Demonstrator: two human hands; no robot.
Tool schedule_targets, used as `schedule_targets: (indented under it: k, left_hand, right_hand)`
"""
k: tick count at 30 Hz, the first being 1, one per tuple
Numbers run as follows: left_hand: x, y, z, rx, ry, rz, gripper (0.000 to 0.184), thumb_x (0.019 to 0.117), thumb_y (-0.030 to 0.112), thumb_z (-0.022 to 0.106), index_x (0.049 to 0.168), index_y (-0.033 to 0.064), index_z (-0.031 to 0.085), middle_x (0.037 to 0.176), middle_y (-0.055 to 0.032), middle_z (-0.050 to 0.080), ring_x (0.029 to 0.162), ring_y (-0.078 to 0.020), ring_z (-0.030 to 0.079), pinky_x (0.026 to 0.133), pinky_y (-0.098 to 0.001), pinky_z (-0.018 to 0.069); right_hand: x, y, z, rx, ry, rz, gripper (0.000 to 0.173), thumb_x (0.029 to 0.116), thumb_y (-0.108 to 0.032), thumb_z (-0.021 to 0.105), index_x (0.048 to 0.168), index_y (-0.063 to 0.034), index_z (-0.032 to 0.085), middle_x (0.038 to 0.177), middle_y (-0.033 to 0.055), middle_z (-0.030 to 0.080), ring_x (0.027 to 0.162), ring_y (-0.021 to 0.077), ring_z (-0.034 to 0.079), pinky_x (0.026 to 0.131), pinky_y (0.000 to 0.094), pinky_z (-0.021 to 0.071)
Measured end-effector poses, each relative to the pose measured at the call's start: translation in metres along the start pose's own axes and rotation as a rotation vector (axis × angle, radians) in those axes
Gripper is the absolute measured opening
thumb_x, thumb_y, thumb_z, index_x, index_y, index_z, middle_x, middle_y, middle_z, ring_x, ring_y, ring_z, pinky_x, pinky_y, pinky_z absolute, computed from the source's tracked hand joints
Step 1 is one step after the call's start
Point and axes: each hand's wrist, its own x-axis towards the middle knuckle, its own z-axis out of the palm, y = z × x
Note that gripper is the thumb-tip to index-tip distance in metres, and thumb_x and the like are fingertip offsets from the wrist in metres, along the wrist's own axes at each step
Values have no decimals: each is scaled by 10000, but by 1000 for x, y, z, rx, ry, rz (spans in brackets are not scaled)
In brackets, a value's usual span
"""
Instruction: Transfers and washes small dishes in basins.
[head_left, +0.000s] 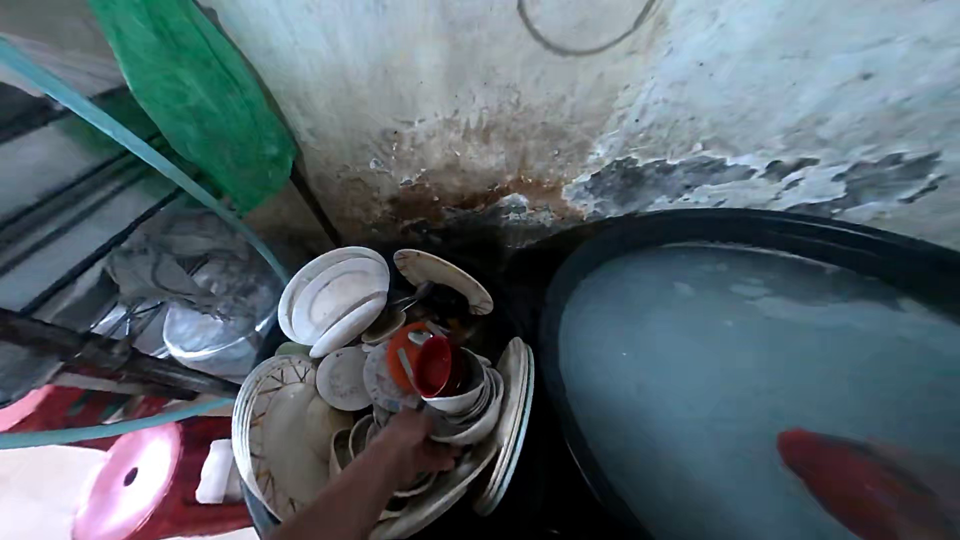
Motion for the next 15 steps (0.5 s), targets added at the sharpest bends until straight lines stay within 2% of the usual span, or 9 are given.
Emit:
schedule_targets:
  k: [3,6,9,11,15]
  left_hand:
    - [1,-2,5,-147,64,-3,406,1017,-20,465,1416,1,390,1155,-238,631,859,-301,713,683,-405,617]
    - [-2,-5,8,-219,71,12,512,998,-63,449,1482,53,324,1203,-236,593,889,-315,694,687,-423,607]
    - [0,-7,7,-210,71,37,513,971,-101,452,1457,37,366,1255,-238,575,963,-333,684,722,-445,611]
    - [-1,-8,4,-192,75,50,545,966,-117,458,1472,56,353,1298,-243,556,1013,-355,673,742,-471,610]
    - [-4,-14,-5,-149,89,90,655,937,-131,508,1516,103,310,1278,-255,578,983,-380,687,720,-498,612]
  right_hand:
    - [-1,12,6,-8,-29,-7,433,1015,-64,506,1416,97,521,1447,345,498,1391,441,471,1174,477,384]
    - [-1,24,7,21,-41,8,433,1012,-59,502,1416,96,523,1448,340,500,1393,428,472,1177,459,380]
    - [-2,30,7,33,-29,24,436,1013,-69,505,1421,85,526,1457,327,500,1402,408,469,1181,439,378]
    - [-3,34,7,53,-20,6,441,1010,-63,509,1420,99,516,1453,342,491,1392,423,471,1177,443,380]
    - [-5,51,11,80,60,-76,432,967,-38,554,1371,115,555,1381,361,544,1308,447,542,1110,468,449]
